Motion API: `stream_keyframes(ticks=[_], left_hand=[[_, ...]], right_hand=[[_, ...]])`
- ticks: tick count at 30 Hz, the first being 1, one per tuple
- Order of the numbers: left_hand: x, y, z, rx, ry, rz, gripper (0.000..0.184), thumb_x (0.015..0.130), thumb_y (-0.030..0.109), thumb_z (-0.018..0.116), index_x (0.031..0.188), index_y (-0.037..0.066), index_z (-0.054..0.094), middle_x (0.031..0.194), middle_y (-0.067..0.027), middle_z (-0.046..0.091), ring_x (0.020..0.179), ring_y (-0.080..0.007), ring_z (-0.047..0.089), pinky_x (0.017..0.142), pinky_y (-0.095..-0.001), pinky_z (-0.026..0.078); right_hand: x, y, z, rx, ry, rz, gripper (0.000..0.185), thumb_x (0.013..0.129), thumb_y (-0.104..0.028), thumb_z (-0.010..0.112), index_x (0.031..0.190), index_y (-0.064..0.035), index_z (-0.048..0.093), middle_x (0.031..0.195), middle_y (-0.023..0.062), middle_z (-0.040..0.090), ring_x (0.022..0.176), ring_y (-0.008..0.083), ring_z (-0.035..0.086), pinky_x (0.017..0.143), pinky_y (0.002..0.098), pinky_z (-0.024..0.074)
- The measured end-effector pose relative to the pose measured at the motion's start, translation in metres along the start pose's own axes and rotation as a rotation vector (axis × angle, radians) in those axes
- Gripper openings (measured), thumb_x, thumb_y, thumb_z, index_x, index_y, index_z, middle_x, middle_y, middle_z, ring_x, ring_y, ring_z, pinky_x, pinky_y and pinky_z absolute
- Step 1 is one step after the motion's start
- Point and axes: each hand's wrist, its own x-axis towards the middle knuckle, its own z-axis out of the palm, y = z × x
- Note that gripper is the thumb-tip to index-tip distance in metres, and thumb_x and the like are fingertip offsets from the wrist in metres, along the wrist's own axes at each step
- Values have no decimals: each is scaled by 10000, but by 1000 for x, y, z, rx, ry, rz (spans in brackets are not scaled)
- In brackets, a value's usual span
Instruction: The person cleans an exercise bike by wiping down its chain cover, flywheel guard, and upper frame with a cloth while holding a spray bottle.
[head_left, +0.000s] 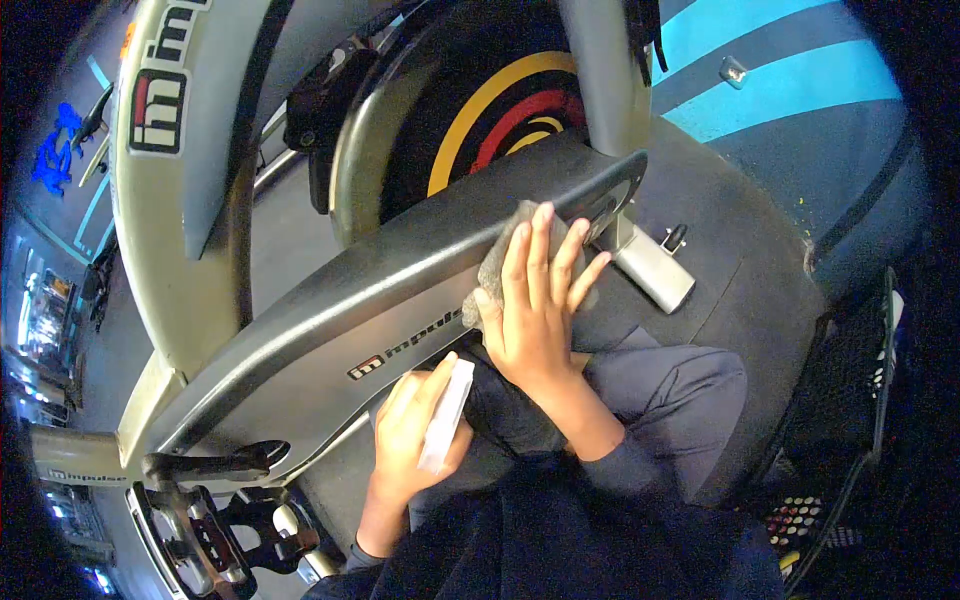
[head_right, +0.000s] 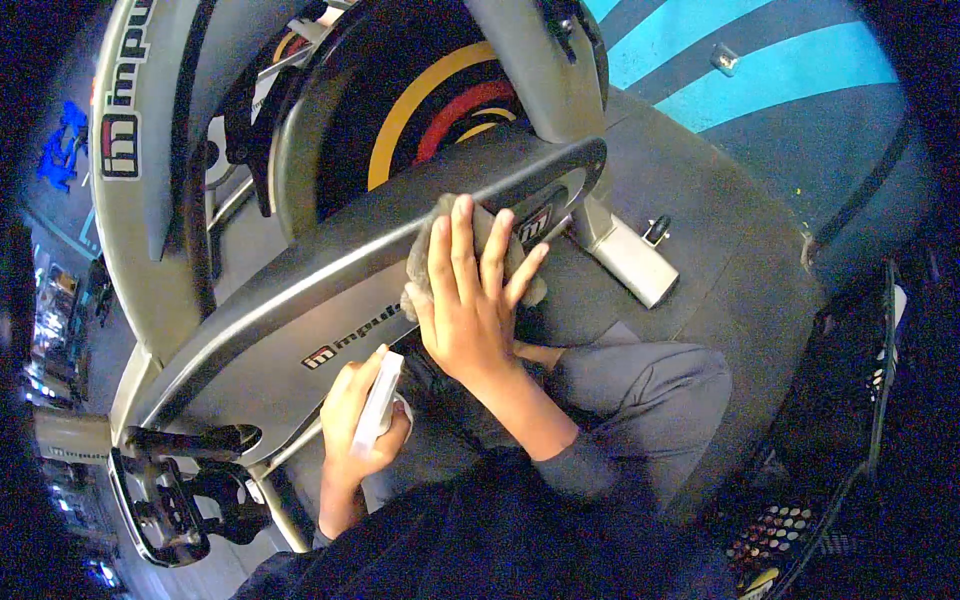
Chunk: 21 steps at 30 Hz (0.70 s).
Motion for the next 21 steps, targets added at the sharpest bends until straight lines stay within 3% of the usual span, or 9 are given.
stream_keyframes(ticks=[4, 6, 8, 15, 17, 18, 20, 21], left_hand=[[1, 0, 1, -4, 1, 11, 662, 600, -11, 659, 1254, -16, 555, 862, -151, 608, 720, -319, 584, 692, -381, 498], [3, 1, 1, 21, 1, 1, 661, 602, -10, 662, 1253, -14, 554, 857, -148, 606, 719, -321, 583, 688, -384, 496], [3, 0, 0, 23, -6, -5, 642, 619, 8, 643, 1253, -4, 547, 877, -142, 616, 739, -318, 593, 703, -377, 501], [0, 4, 1, 34, -17, 1, 627, 632, 38, 634, 1253, 3, 548, 879, -150, 607, 762, -323, 603, 720, -375, 506], [-1, 3, 1, 24, 1, 22, 652, 609, 5, 645, 1254, -10, 553, 876, -153, 611, 737, -316, 593, 700, -380, 502], [-2, 2, 1, 19, 20, 30, 677, 585, -28, 656, 1255, -23, 557, 872, -156, 615, 712, -309, 582, 681, -384, 498], [-1, 1, 0, 27, 17, 27, 681, 578, -37, 648, 1253, -30, 559, 860, -152, 617, 705, -301, 581, 678, -382, 497], [-1, 1, -1, 13, 14, 10, 681, 577, -37, 647, 1252, -30, 559, 853, -150, 616, 704, -300, 580, 677, -381, 496]], right_hand=[[0, 5, 5, 36, 57, -21, 709, 880, -351, 550, 1451, 7, 332, 1566, 191, 224, 1429, 478, 152, 1064, 739, -6], [-22, 14, 22, -11, 17, -133, 765, 902, -307, 547, 1481, 50, 197, 1559, 280, 135, 1422, 532, 73, 1066, 731, -16], [-48, 20, 43, -61, 38, -192, 754, 907, -341, 558, 1464, 54, 238, 1550, 291, 139, 1419, 529, 92, 1059, 753, 39], [-67, 25, 60, -36, 32, -214, 714, 926, -336, 540, 1433, 84, 264, 1549, 290, 133, 1416, 531, 103, 1052, 761, 51], [-61, 17, 50, -10, 4, -100, 668, 870, -339, 595, 1386, 35, 392, 1530, 225, 257, 1413, 470, 210, 1058, 752, 108], [-53, 13, 38, -15, 3, -97, 668, 870, -339, 595, 1386, 35, 392, 1530, 225, 257, 1413, 470, 210, 1058, 752, 108], [-28, 2, 9, 103, -101, 6, 679, 886, -296, 571, 1422, 47, 335, 1527, 256, 235, 1408, 483, 212, 1084, 705, 132], [-19, 2, -8, 199, -133, 5, 662, 961, -295, 471, 1448, 93, 246, 1520, 335, 159, 1392, 544, 176, 1123, 618, 142]])
